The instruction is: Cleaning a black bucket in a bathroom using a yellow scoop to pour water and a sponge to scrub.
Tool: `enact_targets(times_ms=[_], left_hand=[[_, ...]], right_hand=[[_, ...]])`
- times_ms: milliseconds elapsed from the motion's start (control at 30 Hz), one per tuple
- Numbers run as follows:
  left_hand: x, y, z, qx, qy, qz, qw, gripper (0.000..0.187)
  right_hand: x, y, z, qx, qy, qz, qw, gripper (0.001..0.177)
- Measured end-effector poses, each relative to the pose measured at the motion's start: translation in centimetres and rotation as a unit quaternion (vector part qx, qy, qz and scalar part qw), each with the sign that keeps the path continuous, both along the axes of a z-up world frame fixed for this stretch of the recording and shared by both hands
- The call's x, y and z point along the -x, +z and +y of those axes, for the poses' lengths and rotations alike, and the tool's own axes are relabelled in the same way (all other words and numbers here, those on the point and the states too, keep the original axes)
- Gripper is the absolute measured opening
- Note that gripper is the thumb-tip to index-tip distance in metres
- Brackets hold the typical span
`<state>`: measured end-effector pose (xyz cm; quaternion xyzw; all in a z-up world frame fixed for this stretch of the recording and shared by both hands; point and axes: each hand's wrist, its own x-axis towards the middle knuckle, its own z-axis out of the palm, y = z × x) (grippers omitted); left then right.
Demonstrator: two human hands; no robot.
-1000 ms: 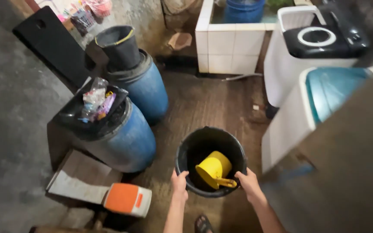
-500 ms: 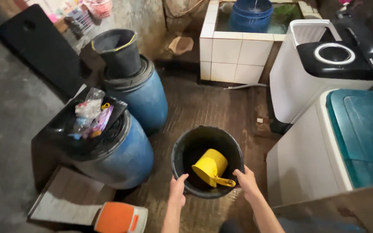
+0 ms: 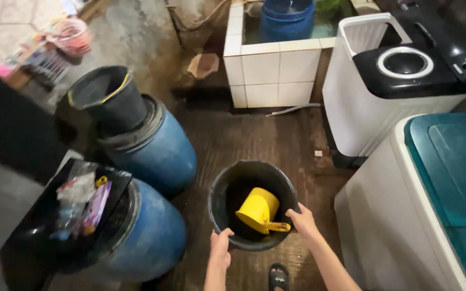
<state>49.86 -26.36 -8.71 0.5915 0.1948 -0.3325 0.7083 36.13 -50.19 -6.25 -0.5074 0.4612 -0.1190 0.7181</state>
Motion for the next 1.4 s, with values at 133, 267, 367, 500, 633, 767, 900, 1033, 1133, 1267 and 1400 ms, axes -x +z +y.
enact_targets(times_ms=[133, 267, 367, 500, 633, 767, 900, 1033, 1133, 1267, 1400], left_hand=[[-3.6, -5.1, -3.7, -0.009, -0.009, -0.071, 0.997, 0.040], [-4.4, -1.3, -7.3, 0.022, 0.007, -0.015, 1.000, 0.041], [-6.4, -5.7, -8.4, 0.012, 0.008, -0.057, 0.998, 0.042], [-7.4, -1.7, -10.3, 0.014, 0.003, -0.029, 0.999, 0.045], [-9.5, -4.0, -11.2, -0.006, -0.017, -0.031, 0.999, 0.047], [-11.7, -7.5, -11.9, 0.017, -0.038, -0.121, 0.992, 0.050], [-11.3, 0.6, -14.3, -0.033, -0.057, -0.001, 0.998, 0.051], [-12.7, -1.9, -15.5, -0.005, -0.061, 0.002, 0.998, 0.047], [-13.8, -4.3, -15.4, 0.007, -0.075, -0.104, 0.992, 0.048], [-15.3, -4.8, -15.5, 0.005, -0.080, -0.086, 0.993, 0.044], [-15.6, 0.5, -14.9, -0.024, -0.080, -0.014, 0.996, 0.047]], right_hand=[[-2.9, -4.0, -5.2, 0.102, 0.007, -0.023, 0.995, 0.029], [-4.7, 1.0, -7.4, 0.053, 0.006, -0.005, 0.999, 0.031], [-5.8, 0.3, -9.1, 0.064, 0.015, 0.015, 0.998, 0.030], [-6.6, -2.6, -11.0, 0.156, 0.040, 0.020, 0.987, 0.030], [-6.3, 0.4, -10.7, 0.030, 0.003, 0.016, 0.999, 0.036], [-4.1, -2.1, -11.0, 0.068, -0.019, 0.116, 0.991, 0.050], [0.0, -10.0, -12.3, 0.217, 0.102, 0.303, 0.922, 0.071], [2.6, -13.9, -12.4, 0.387, 0.128, 0.372, 0.834, 0.065], [6.5, -13.7, -11.2, 0.259, 0.205, 0.446, 0.832, 0.066], [14.7, -19.9, -10.9, 0.184, 0.247, 0.477, 0.823, 0.052], [18.4, -19.2, -5.7, 0.162, 0.227, 0.444, 0.851, 0.051]])
